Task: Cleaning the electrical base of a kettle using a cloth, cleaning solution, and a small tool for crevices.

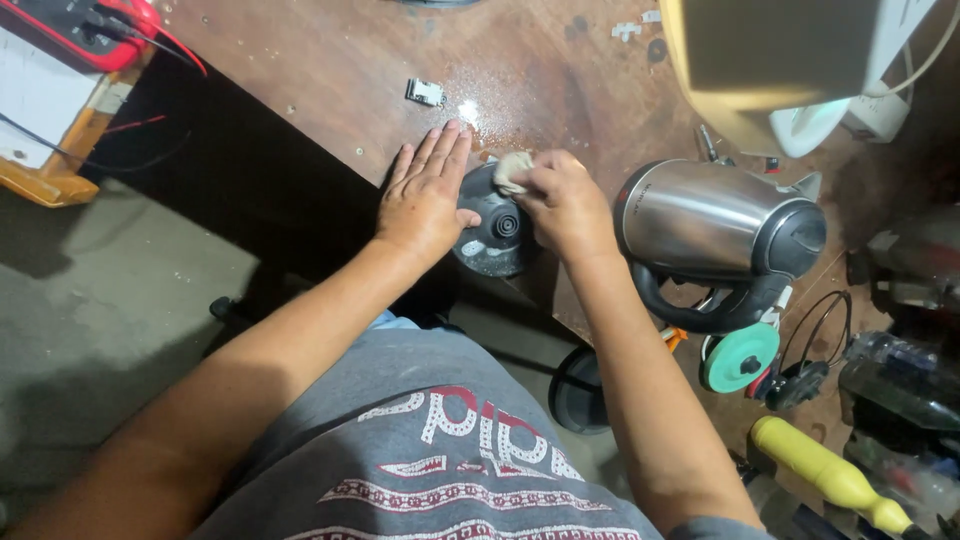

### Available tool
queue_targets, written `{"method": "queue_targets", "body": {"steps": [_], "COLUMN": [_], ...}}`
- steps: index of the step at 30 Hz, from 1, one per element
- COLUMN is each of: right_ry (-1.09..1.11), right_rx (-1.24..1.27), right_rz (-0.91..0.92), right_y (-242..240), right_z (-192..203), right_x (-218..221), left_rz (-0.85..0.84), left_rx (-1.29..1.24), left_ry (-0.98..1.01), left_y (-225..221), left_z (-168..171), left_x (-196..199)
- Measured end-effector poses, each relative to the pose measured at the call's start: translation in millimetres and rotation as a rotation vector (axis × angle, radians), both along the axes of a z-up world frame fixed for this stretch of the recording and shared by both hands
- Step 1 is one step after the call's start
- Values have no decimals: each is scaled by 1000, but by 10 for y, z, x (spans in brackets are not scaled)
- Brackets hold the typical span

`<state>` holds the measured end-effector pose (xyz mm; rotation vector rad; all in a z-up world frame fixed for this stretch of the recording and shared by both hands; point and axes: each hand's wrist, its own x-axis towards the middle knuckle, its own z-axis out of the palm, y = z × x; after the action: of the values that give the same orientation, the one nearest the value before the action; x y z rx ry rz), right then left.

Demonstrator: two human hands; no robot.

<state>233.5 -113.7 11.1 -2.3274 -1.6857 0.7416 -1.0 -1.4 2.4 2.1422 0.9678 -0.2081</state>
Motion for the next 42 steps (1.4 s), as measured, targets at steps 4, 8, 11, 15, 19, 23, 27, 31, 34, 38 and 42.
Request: {"method": "queue_targets", "body": {"steps": [4, 8, 11, 15, 19, 23, 27, 31, 34, 38, 42], "right_ry": [14, -38, -9, -12, -62, -143, -135, -113, -18, -7, -62], "right_rx": [-91, -5, -7, 50, -36, -14, 148, 122, 200, 70, 32], "right_rz": [-230, -17, -28, -299, -491, -410, -352, -407, -353, -392, -395], "right_y": [-206, 287, 181, -656, -1266, -1222, -753, -405, -399, -666, -1321], "right_z": [-27, -18, 4, -21, -75, -100, -359, -329, -207, -53, -161], "right_x": [-74, -359, -357, -283, -640, -616, -287, -214, -241, -329, -683], "left_rz": [-13, -20, -15, -15, -13, -28, -17, -29, -95, -114, -116], "left_rx": [-20, -10, -17, -48, -51, -21, -36, -37, 68, 93, 65], "left_ry": [16, 27, 40, 54, 38, 36, 27, 41, -31, -7, 26], "left_y": [-17, 17, 3, -30, -41, 17, -21, -46, -62, -74, -47], "left_z": [19, 5, 76, 84, 179, 181, 116, 126, 12, 30, 64], "left_x": [-27, 33, 35, 85, 107, 120, 100, 94, 74, 78, 105]}}
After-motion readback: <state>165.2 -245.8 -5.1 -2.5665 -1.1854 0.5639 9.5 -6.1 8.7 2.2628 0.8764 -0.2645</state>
